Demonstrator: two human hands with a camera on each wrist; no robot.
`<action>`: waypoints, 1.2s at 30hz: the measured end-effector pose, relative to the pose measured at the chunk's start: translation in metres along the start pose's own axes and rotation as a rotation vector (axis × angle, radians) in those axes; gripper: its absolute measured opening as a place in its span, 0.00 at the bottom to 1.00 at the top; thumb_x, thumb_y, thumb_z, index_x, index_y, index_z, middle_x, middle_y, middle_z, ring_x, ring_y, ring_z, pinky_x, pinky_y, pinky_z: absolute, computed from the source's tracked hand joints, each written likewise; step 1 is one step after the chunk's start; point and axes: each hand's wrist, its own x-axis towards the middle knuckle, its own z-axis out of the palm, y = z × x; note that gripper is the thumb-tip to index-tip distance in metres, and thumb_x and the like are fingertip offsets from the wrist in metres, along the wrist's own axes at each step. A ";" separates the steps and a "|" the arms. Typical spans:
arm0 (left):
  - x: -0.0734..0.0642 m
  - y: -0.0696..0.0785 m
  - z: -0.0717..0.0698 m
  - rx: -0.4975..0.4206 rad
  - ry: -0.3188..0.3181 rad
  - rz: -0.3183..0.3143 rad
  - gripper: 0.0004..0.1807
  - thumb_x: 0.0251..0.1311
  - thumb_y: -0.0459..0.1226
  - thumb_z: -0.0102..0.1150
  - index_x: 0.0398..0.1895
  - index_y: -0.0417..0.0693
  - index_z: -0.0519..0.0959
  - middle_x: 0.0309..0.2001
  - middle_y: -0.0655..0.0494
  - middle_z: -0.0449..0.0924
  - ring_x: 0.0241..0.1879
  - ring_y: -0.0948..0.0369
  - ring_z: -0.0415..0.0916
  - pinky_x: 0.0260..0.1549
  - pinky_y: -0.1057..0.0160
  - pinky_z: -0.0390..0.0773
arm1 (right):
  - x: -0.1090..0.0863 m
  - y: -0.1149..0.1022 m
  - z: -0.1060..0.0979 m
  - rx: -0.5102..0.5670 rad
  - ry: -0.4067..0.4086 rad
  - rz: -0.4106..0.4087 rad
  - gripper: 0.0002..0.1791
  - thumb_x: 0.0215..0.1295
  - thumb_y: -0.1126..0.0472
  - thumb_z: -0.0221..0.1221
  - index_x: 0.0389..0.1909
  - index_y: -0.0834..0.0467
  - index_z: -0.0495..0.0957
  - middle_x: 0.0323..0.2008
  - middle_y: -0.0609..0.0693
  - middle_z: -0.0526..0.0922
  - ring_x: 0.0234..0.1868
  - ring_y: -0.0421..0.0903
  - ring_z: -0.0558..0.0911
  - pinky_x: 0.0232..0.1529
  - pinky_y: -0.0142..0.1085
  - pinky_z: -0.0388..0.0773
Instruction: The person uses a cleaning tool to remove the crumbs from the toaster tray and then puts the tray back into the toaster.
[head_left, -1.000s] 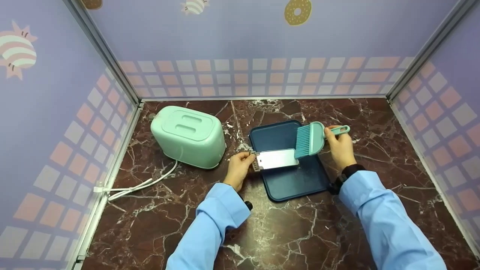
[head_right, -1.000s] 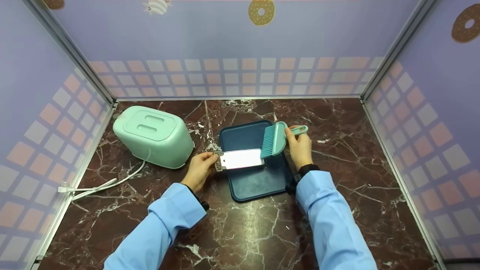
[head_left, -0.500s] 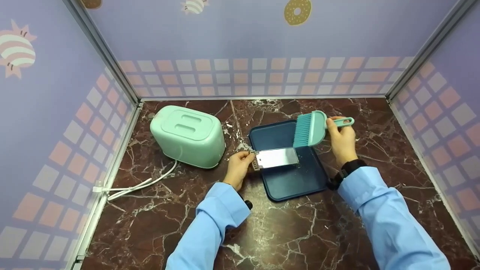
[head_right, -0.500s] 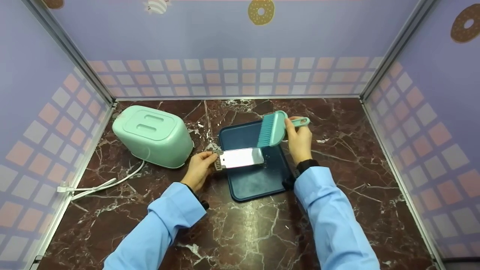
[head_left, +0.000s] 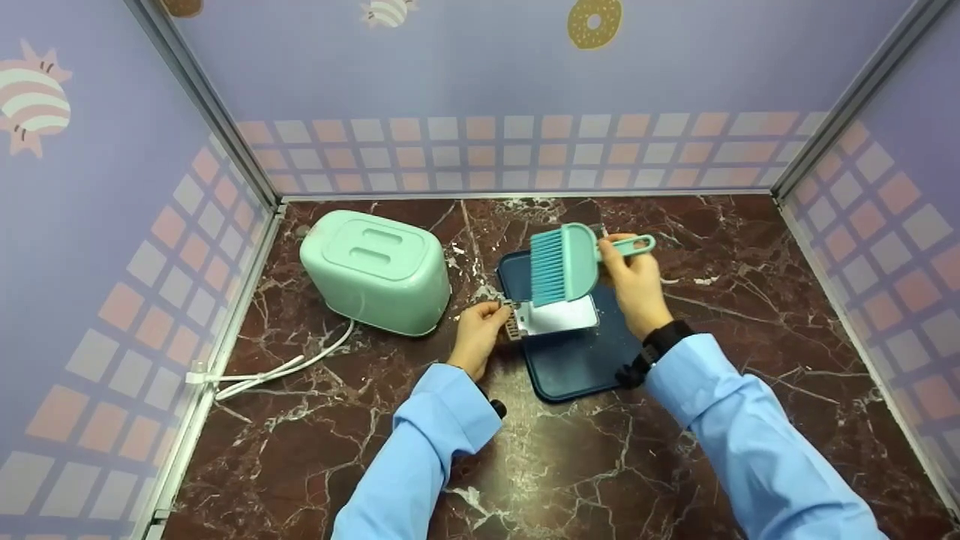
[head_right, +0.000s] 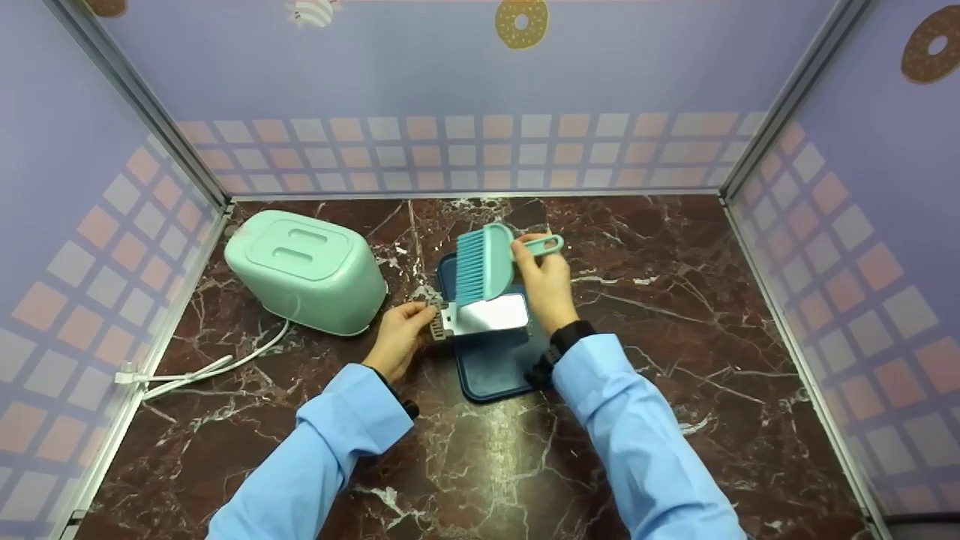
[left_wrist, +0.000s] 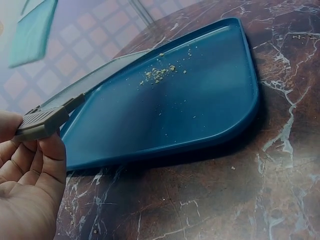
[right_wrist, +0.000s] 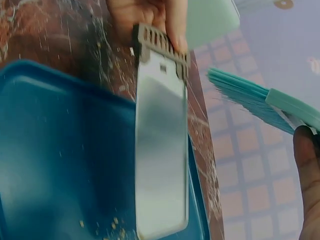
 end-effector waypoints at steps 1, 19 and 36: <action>0.000 0.000 0.000 0.003 -0.003 -0.001 0.20 0.74 0.37 0.57 0.62 0.33 0.77 0.61 0.39 0.77 0.64 0.47 0.72 0.61 0.49 0.73 | -0.001 0.001 0.003 0.005 -0.019 0.008 0.27 0.76 0.50 0.59 0.57 0.71 0.71 0.42 0.59 0.82 0.36 0.45 0.85 0.39 0.37 0.85; -0.002 -0.001 0.001 -0.018 -0.022 0.017 0.17 0.74 0.36 0.57 0.59 0.34 0.79 0.58 0.42 0.79 0.57 0.51 0.76 0.56 0.52 0.76 | -0.013 0.019 0.009 -0.040 -0.215 0.091 0.29 0.76 0.47 0.56 0.62 0.68 0.68 0.49 0.64 0.80 0.44 0.50 0.86 0.46 0.42 0.85; 0.000 -0.003 -0.002 -0.034 0.002 0.013 0.15 0.73 0.36 0.58 0.55 0.33 0.81 0.48 0.45 0.82 0.44 0.58 0.77 0.46 0.57 0.78 | -0.007 0.032 -0.032 -0.128 -0.130 0.152 0.28 0.79 0.50 0.53 0.63 0.71 0.68 0.44 0.60 0.81 0.38 0.44 0.86 0.40 0.37 0.85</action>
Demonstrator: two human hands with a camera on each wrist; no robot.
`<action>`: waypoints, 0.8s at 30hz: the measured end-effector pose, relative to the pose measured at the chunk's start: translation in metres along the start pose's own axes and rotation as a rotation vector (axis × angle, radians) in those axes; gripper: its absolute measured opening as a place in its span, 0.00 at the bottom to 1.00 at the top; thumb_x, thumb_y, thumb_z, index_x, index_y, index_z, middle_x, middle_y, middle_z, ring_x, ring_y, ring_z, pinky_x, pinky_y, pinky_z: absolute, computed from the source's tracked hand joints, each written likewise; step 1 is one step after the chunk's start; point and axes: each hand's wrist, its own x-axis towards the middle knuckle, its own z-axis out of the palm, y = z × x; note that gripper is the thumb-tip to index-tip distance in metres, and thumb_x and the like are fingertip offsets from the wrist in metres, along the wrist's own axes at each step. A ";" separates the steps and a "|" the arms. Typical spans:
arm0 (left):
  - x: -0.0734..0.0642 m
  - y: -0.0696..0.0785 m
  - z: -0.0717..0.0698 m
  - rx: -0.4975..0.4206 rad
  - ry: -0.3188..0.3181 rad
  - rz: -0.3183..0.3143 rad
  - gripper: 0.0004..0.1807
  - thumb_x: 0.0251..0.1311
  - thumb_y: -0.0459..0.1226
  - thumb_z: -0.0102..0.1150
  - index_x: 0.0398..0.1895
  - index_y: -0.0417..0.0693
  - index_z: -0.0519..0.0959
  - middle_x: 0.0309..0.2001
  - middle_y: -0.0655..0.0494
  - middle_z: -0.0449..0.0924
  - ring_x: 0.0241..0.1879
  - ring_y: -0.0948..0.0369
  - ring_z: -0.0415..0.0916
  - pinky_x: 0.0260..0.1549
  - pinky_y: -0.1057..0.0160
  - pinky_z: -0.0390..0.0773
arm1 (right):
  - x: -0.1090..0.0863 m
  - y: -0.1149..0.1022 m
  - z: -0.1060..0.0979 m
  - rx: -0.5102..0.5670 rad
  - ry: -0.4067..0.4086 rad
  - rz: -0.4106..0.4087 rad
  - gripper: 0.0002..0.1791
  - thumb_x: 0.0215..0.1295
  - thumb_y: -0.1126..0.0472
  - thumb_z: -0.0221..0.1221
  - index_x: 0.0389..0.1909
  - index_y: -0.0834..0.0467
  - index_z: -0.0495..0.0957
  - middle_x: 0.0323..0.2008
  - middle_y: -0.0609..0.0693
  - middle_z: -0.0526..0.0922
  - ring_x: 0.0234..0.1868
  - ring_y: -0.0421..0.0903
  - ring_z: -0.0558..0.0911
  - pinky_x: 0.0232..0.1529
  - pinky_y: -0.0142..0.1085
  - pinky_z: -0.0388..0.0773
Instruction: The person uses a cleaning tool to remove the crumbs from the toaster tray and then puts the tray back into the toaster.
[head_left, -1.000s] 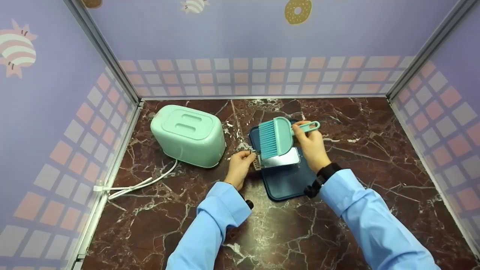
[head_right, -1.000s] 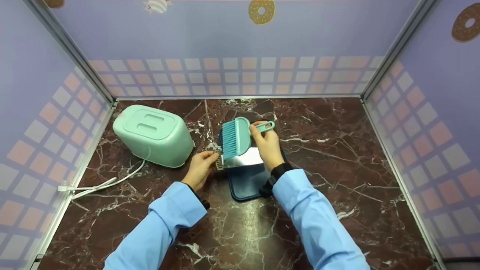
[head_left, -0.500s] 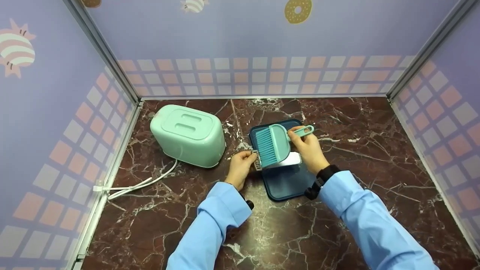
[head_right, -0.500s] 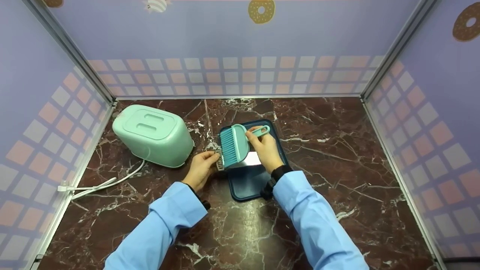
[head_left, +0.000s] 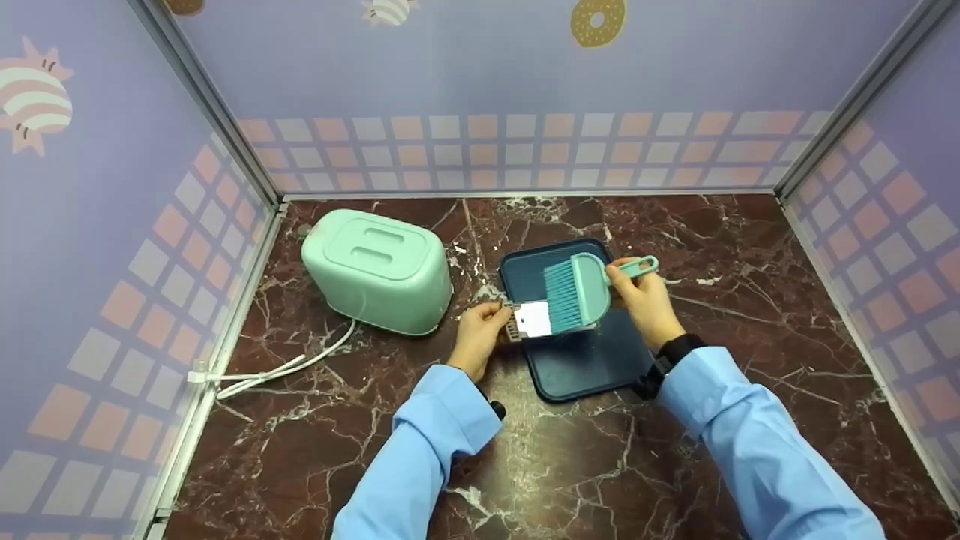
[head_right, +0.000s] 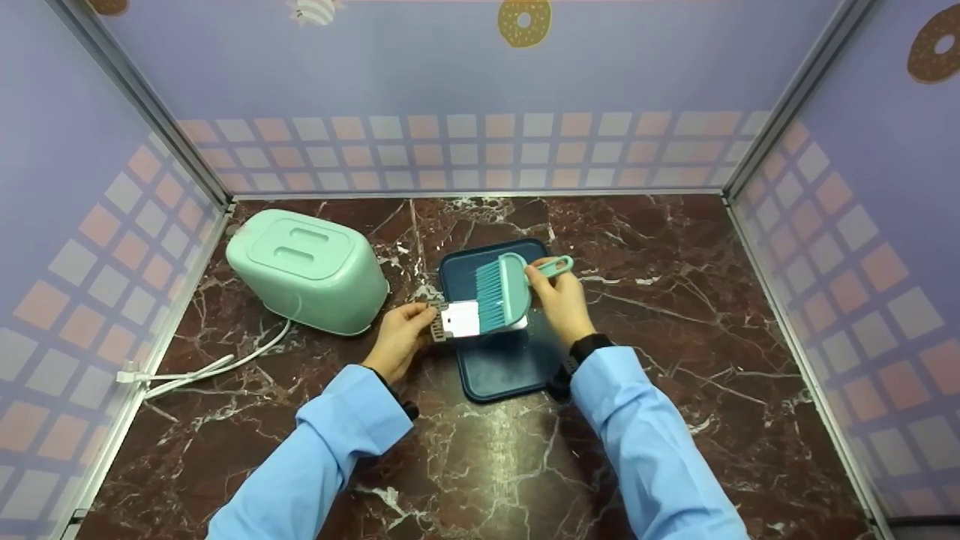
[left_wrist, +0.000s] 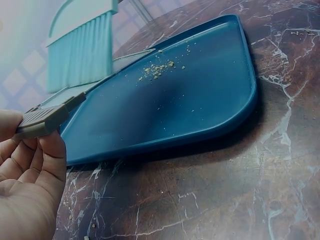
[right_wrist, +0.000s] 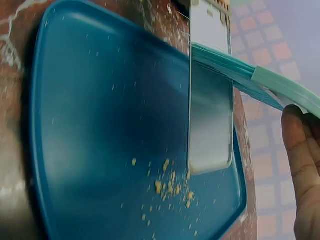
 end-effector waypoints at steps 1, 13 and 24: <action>0.000 0.000 0.000 -0.012 -0.002 0.000 0.15 0.73 0.35 0.58 0.54 0.33 0.81 0.46 0.46 0.82 0.41 0.59 0.77 0.44 0.58 0.78 | 0.000 0.001 -0.003 -0.002 0.007 0.005 0.28 0.79 0.50 0.53 0.63 0.70 0.68 0.44 0.60 0.81 0.38 0.44 0.86 0.40 0.36 0.85; -0.001 0.001 -0.001 -0.020 0.008 -0.008 0.14 0.73 0.35 0.58 0.54 0.33 0.80 0.44 0.47 0.82 0.38 0.60 0.76 0.39 0.62 0.78 | 0.002 0.012 -0.039 -0.101 0.103 0.009 0.27 0.78 0.49 0.54 0.62 0.68 0.70 0.42 0.54 0.81 0.35 0.39 0.84 0.37 0.33 0.83; 0.000 0.001 -0.003 0.013 0.030 0.023 0.15 0.73 0.35 0.58 0.54 0.32 0.81 0.48 0.44 0.82 0.44 0.57 0.76 0.46 0.59 0.77 | 0.004 0.004 -0.058 -0.276 0.171 -0.030 0.28 0.81 0.49 0.50 0.64 0.69 0.70 0.46 0.64 0.80 0.34 0.37 0.83 0.35 0.30 0.82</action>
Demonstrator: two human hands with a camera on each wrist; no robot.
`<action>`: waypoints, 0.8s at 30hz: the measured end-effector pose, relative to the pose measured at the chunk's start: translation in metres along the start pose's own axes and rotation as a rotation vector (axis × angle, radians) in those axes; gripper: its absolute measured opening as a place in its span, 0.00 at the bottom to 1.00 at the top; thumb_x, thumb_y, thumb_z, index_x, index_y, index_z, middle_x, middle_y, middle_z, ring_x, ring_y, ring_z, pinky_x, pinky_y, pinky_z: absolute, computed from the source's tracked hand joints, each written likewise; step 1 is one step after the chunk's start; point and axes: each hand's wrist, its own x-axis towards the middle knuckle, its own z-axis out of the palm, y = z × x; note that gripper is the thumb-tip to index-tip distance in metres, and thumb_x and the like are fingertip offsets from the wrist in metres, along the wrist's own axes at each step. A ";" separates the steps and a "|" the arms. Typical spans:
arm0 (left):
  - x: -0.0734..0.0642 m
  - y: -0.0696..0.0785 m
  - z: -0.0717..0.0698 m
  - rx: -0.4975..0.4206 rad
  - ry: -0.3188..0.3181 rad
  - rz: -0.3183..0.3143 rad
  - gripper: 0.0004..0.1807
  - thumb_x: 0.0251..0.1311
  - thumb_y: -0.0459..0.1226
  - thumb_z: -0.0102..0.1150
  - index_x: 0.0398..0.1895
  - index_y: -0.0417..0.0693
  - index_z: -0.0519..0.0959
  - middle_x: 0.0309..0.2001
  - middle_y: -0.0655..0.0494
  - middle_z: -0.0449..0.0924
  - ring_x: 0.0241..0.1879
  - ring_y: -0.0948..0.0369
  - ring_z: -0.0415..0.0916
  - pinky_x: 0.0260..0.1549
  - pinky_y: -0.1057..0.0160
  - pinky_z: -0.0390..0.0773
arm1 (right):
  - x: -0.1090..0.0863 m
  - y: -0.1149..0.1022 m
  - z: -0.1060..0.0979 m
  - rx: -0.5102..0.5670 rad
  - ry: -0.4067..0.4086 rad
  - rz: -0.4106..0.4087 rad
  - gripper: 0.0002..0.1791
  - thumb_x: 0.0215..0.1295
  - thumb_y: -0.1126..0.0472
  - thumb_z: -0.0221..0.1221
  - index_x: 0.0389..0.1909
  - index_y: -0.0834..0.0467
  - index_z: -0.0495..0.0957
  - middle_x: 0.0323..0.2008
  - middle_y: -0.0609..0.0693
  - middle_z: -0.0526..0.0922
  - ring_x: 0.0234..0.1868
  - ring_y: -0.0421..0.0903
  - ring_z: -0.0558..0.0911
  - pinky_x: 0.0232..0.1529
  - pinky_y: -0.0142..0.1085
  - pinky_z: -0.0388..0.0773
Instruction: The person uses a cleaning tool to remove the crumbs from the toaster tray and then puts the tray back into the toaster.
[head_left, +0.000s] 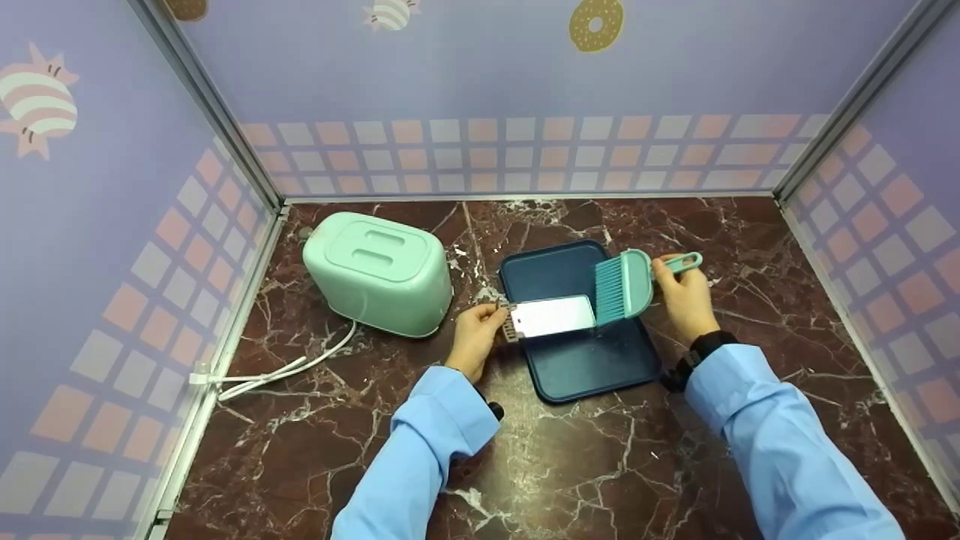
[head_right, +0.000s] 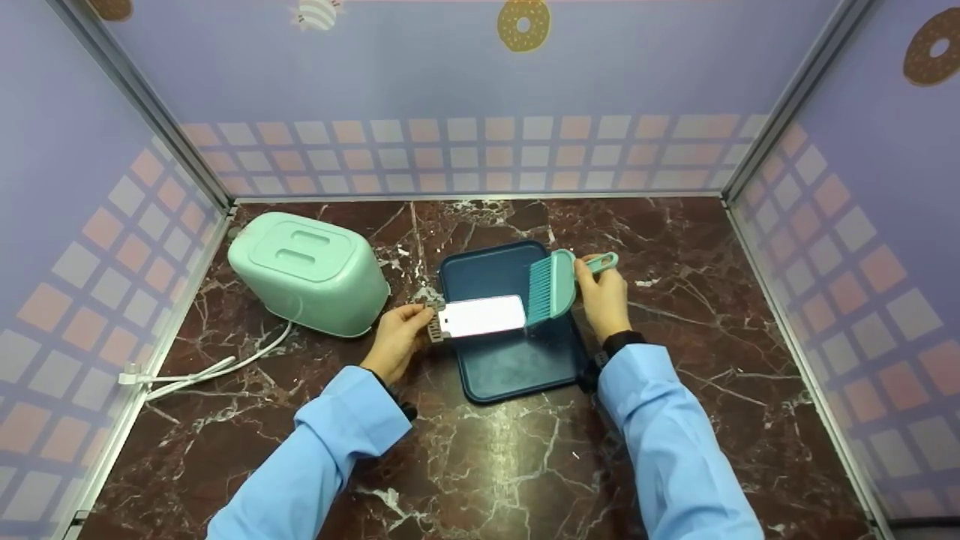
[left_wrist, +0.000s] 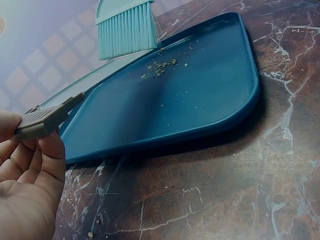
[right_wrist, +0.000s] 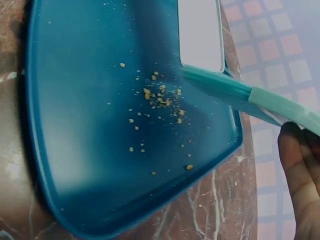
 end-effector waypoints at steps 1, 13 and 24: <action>0.000 0.000 0.000 0.000 0.000 -0.001 0.14 0.73 0.35 0.58 0.53 0.33 0.81 0.47 0.45 0.82 0.43 0.58 0.76 0.43 0.60 0.77 | 0.000 -0.001 -0.001 -0.009 0.015 -0.006 0.28 0.81 0.48 0.50 0.64 0.69 0.71 0.45 0.62 0.80 0.33 0.37 0.83 0.35 0.31 0.82; 0.000 0.001 0.001 -0.016 -0.007 -0.009 0.13 0.73 0.35 0.57 0.52 0.34 0.82 0.40 0.50 0.81 0.33 0.61 0.73 0.35 0.62 0.75 | 0.000 -0.034 0.013 0.249 0.080 -0.027 0.24 0.79 0.54 0.53 0.62 0.70 0.70 0.46 0.58 0.79 0.41 0.43 0.84 0.41 0.31 0.82; 0.001 0.001 0.002 -0.021 -0.019 0.005 0.16 0.73 0.35 0.57 0.55 0.31 0.80 0.49 0.45 0.81 0.46 0.57 0.76 0.49 0.58 0.76 | -0.014 -0.059 0.050 0.489 -0.023 -0.117 0.21 0.75 0.53 0.60 0.53 0.68 0.73 0.40 0.56 0.83 0.36 0.44 0.85 0.37 0.35 0.85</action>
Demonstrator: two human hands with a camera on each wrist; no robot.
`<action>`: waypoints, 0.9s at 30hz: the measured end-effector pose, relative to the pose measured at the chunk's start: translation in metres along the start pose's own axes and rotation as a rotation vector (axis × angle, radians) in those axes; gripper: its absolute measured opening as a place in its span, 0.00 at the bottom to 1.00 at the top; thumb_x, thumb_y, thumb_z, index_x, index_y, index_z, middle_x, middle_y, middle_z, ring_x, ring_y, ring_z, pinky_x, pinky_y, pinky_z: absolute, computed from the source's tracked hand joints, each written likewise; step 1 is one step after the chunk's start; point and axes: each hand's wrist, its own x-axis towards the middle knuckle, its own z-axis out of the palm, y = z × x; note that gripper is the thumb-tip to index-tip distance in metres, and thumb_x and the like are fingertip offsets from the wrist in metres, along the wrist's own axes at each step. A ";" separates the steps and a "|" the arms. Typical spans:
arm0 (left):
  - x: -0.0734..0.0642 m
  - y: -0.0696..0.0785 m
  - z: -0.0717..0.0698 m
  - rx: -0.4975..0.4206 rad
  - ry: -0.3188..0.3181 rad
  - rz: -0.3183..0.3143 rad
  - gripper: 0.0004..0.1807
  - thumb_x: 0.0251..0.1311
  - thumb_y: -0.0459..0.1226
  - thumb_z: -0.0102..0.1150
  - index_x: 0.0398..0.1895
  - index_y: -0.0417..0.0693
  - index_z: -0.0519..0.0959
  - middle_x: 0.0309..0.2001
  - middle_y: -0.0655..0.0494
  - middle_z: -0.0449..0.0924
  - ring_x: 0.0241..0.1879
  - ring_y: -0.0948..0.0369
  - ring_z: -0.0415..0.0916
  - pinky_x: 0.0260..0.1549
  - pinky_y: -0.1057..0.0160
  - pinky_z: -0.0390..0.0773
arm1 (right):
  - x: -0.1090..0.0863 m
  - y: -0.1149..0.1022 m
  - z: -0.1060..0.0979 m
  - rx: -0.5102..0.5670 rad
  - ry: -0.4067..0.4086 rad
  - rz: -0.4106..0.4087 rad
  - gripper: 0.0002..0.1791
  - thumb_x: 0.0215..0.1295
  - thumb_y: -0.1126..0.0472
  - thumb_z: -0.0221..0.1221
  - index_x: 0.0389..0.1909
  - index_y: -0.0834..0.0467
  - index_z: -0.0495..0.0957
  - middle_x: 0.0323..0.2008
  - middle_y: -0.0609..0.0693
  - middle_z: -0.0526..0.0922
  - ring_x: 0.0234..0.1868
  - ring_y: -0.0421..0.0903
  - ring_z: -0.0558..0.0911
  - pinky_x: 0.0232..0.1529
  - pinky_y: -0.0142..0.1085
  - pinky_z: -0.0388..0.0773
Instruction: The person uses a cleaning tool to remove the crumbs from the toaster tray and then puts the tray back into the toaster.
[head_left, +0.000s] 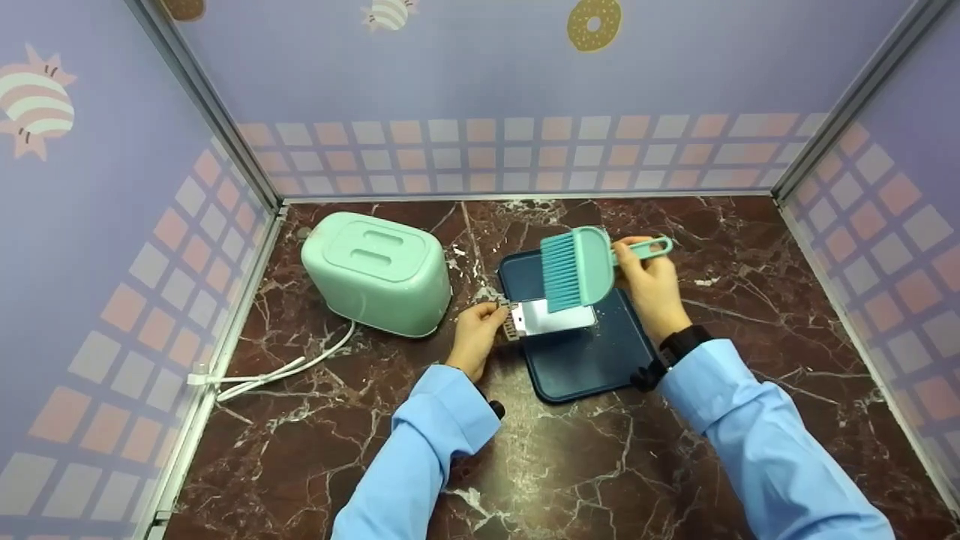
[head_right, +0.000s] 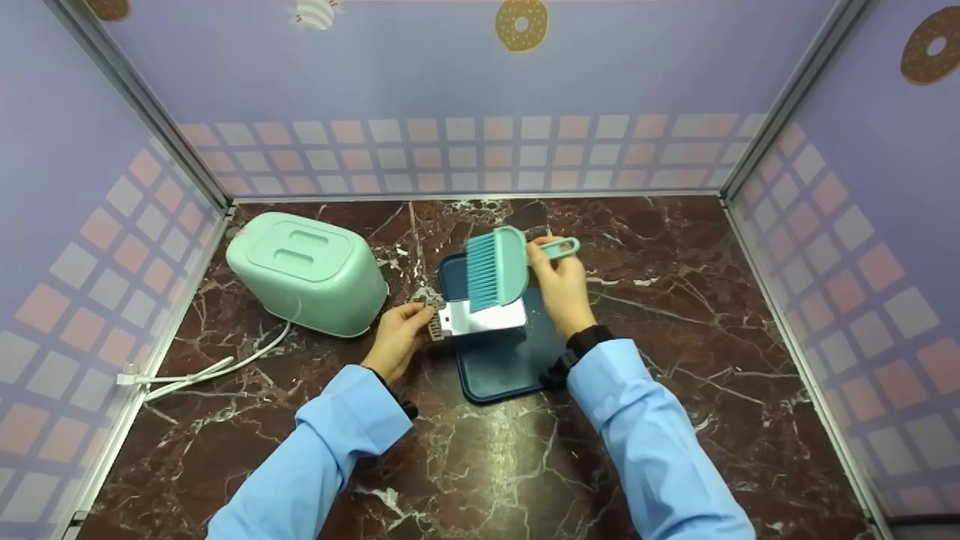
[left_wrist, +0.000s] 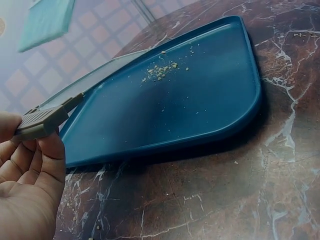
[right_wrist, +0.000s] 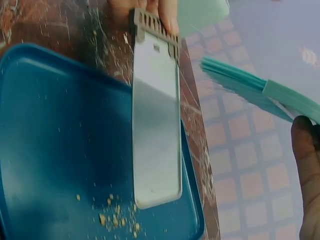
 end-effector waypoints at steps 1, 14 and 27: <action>0.000 0.000 0.000 0.003 -0.003 -0.002 0.16 0.74 0.35 0.57 0.56 0.31 0.79 0.51 0.44 0.81 0.48 0.56 0.76 0.51 0.57 0.76 | -0.002 0.000 0.003 0.013 -0.021 0.002 0.21 0.75 0.53 0.60 0.53 0.68 0.73 0.41 0.57 0.83 0.36 0.45 0.86 0.38 0.36 0.85; 0.000 0.001 0.001 -0.002 -0.007 -0.014 0.15 0.74 0.36 0.57 0.55 0.33 0.80 0.54 0.43 0.80 0.52 0.53 0.76 0.55 0.51 0.75 | -0.019 0.022 0.013 -0.056 -0.237 0.076 0.25 0.78 0.52 0.56 0.60 0.69 0.69 0.45 0.62 0.82 0.42 0.48 0.87 0.43 0.41 0.86; -0.001 0.002 0.001 -0.013 -0.007 -0.009 0.17 0.74 0.35 0.57 0.56 0.31 0.79 0.47 0.46 0.80 0.41 0.59 0.74 0.46 0.56 0.75 | -0.023 0.035 0.005 -0.116 -0.230 0.125 0.24 0.77 0.51 0.57 0.59 0.68 0.70 0.44 0.62 0.82 0.40 0.47 0.87 0.41 0.39 0.86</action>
